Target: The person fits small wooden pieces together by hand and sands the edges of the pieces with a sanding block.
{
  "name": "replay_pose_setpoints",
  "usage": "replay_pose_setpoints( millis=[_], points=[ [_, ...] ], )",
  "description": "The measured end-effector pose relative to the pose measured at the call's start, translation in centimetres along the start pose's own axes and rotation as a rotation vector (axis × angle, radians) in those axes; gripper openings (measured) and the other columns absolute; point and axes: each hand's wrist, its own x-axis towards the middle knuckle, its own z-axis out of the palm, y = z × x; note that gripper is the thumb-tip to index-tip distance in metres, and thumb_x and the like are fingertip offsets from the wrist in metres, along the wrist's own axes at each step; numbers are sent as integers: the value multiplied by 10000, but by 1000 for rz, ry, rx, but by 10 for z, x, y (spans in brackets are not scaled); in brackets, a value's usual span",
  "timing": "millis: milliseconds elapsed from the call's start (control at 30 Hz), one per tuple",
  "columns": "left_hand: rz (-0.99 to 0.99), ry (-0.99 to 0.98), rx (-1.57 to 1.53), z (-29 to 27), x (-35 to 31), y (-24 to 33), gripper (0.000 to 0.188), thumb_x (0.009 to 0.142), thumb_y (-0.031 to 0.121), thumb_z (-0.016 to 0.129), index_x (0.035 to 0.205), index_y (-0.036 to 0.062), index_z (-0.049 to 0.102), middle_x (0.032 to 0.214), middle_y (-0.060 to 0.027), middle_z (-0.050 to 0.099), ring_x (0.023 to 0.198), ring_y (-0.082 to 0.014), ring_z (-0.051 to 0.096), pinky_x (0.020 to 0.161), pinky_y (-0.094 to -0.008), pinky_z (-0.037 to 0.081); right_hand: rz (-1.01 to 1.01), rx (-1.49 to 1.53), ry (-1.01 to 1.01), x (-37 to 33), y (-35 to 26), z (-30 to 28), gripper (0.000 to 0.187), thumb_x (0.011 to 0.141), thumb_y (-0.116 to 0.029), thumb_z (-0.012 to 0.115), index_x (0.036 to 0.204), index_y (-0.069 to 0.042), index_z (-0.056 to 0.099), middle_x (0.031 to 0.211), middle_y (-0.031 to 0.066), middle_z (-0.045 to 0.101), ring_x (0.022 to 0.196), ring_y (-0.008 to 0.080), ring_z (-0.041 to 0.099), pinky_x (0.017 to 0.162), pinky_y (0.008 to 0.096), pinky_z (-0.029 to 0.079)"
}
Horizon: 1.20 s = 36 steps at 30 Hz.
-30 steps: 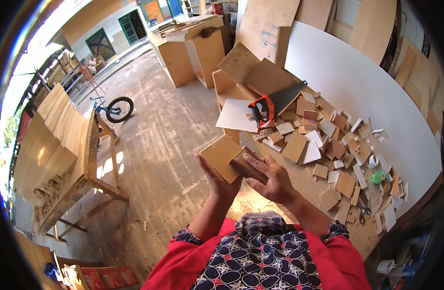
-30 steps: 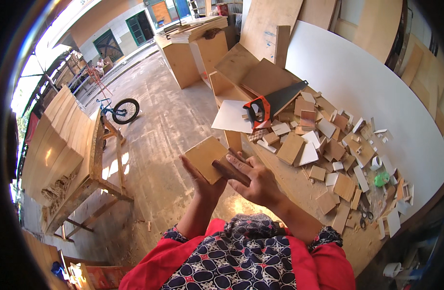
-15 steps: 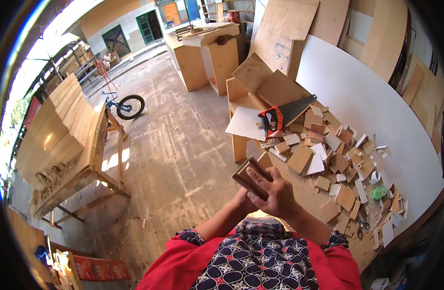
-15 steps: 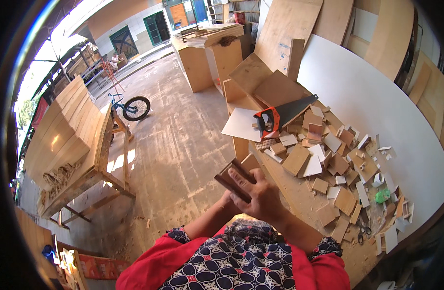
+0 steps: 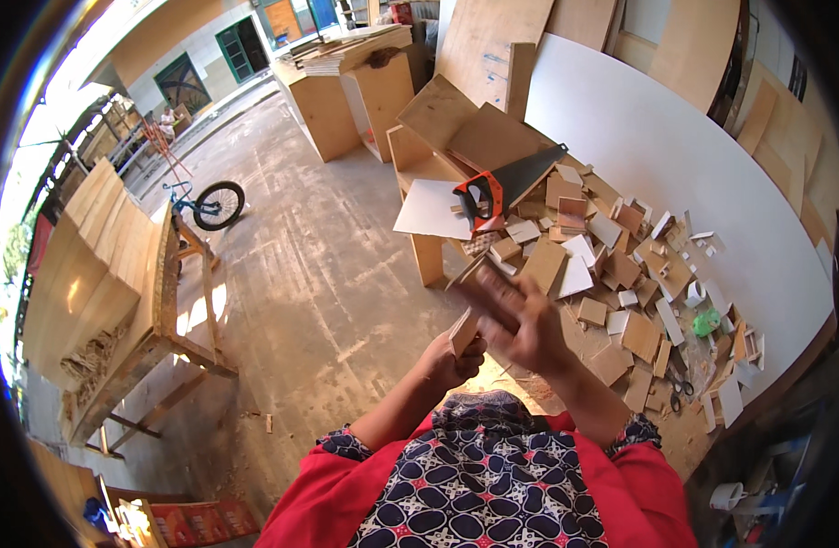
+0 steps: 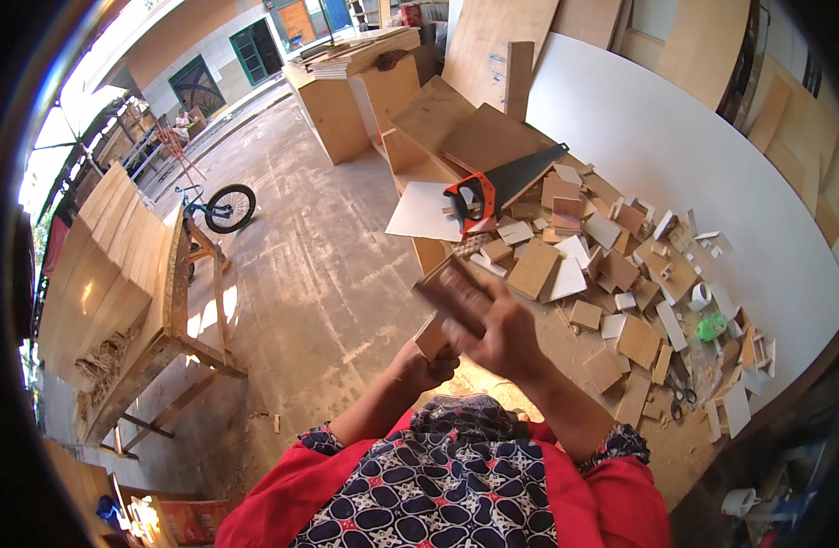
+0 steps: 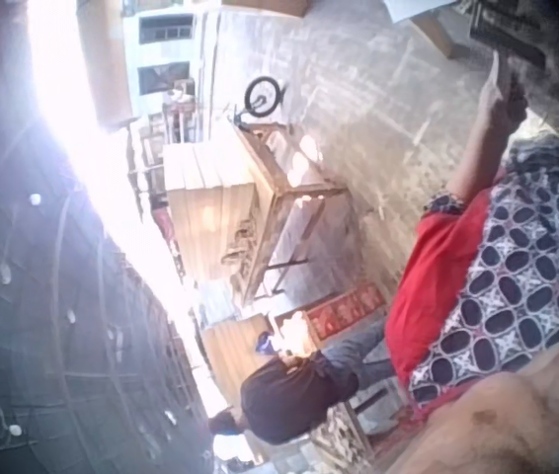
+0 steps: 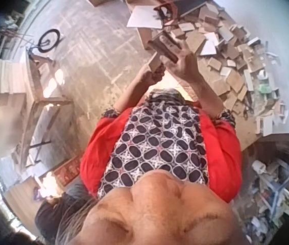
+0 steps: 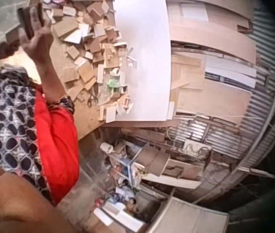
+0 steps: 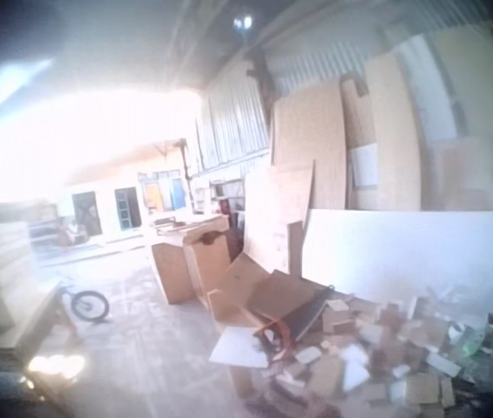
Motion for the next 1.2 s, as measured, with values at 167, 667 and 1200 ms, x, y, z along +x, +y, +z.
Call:
replay_pose_setpoints(
  millis=[167, 667, 1200],
  points=[
    [368, 569, 463, 17, 7, -21, 174, 938, 273, 557, 978, 104, 563, 752, 5, 519, 573, -87, 498, 452, -214, 390, -272, 2, -198, -26, -26, 2, 570, 780, -279, 725, 1325, -217, 569, 999, 166, 580, 817, 333, 652, 706, 413, 555],
    [105, 250, 179, 7, -11, -6, 136, 930, 235, 594, 1045, 161, 590, 772, 6, 520, 570, -77, 491, 420, -205, 334, -57, -110, 51, 0, -11, -7, 594, 778, -281, 730, 1337, -184, 556, 1014, 161, 592, 818, 328, 662, 697, 403, 563],
    [281, 613, 441, 61, 7, 7, 229, 935, 349, 605, 856, 135, 580, 625, 49, 497, 469, -62, 460, 375, -196, 333, 26, -102, -10, 17, -10, -21, 619, 755, -301, 748, 1328, -156, 563, 991, 175, 589, 831, 344, 639, 732, 400, 543]
  ],
)
